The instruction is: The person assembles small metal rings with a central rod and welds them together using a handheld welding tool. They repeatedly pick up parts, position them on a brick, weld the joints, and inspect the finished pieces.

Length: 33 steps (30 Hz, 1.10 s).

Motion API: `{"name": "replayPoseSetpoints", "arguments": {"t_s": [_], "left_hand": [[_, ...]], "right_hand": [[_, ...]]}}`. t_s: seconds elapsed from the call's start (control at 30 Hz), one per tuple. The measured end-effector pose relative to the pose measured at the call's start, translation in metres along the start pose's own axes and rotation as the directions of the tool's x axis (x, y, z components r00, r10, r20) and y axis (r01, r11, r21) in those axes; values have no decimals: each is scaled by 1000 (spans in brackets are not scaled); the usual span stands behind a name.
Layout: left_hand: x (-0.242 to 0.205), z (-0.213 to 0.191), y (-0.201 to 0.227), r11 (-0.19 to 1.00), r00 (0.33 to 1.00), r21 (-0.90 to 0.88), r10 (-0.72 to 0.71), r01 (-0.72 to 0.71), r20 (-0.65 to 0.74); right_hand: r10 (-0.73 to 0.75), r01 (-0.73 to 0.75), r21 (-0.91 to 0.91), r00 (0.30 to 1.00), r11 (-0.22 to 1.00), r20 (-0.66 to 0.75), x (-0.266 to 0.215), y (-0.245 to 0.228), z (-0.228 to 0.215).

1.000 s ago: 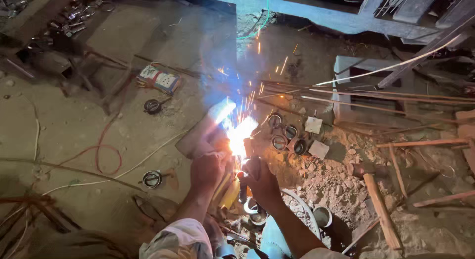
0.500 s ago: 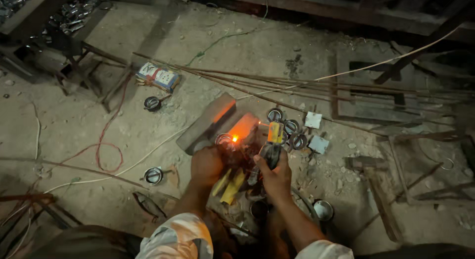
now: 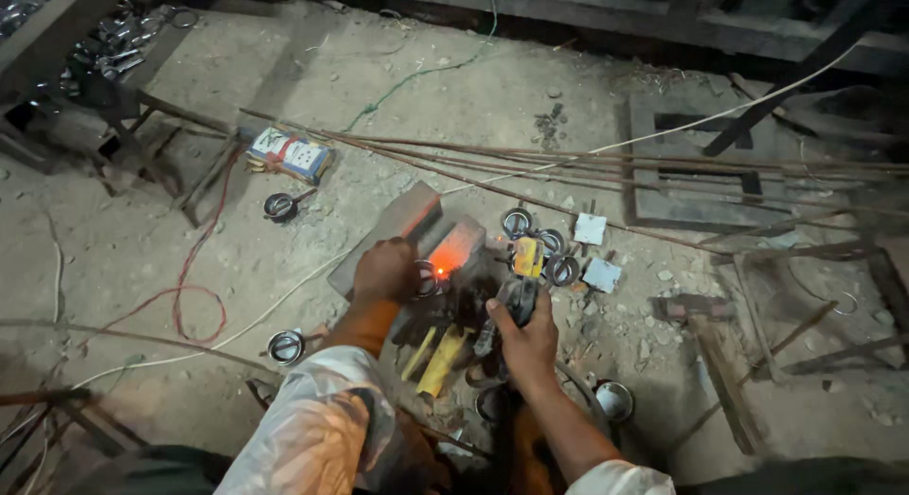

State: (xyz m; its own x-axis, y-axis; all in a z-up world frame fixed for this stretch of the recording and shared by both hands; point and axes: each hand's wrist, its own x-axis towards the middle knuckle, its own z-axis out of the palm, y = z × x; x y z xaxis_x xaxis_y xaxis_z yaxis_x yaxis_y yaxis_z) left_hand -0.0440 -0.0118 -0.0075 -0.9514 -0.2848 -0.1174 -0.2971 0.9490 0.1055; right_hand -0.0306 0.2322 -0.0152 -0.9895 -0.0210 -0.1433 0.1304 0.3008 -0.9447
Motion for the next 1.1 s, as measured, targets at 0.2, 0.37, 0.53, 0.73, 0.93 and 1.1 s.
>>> {"name": "replayPoseSetpoints", "arguments": {"t_s": [0.2, 0.37, 0.53, 0.73, 0.93, 1.1], "left_hand": [[11, 14, -10, 968, 977, -133, -213, 214, 24], [-5, 38, -15, 718, 808, -458, -589, 524, 0], [-41, 74, 0, 548, 740, -748, -663, 374, -115], [-65, 60, -7, 857, 836, -515, -277, -8, -474], [-56, 24, -22, 979, 929, -92, 140, -181, -341], [-63, 54, -2, 931, 907, -357, -79, -82, -414]], "right_hand": [[-25, 24, -16, 999, 1000, -37, 3, 2, 3], [-5, 5, -4, 1000, 1000, 1, -1, 1, 4], [-72, 72, 11, 997, 997, 2, -3, 3, 3], [-109, 108, -58, 994, 992, -7, -3, 8, 1], [-95, 96, -68, 995, 993, 16, -3, 13, 4], [-84, 84, 20, 996, 996, 33, -5, 10, 8]]}}
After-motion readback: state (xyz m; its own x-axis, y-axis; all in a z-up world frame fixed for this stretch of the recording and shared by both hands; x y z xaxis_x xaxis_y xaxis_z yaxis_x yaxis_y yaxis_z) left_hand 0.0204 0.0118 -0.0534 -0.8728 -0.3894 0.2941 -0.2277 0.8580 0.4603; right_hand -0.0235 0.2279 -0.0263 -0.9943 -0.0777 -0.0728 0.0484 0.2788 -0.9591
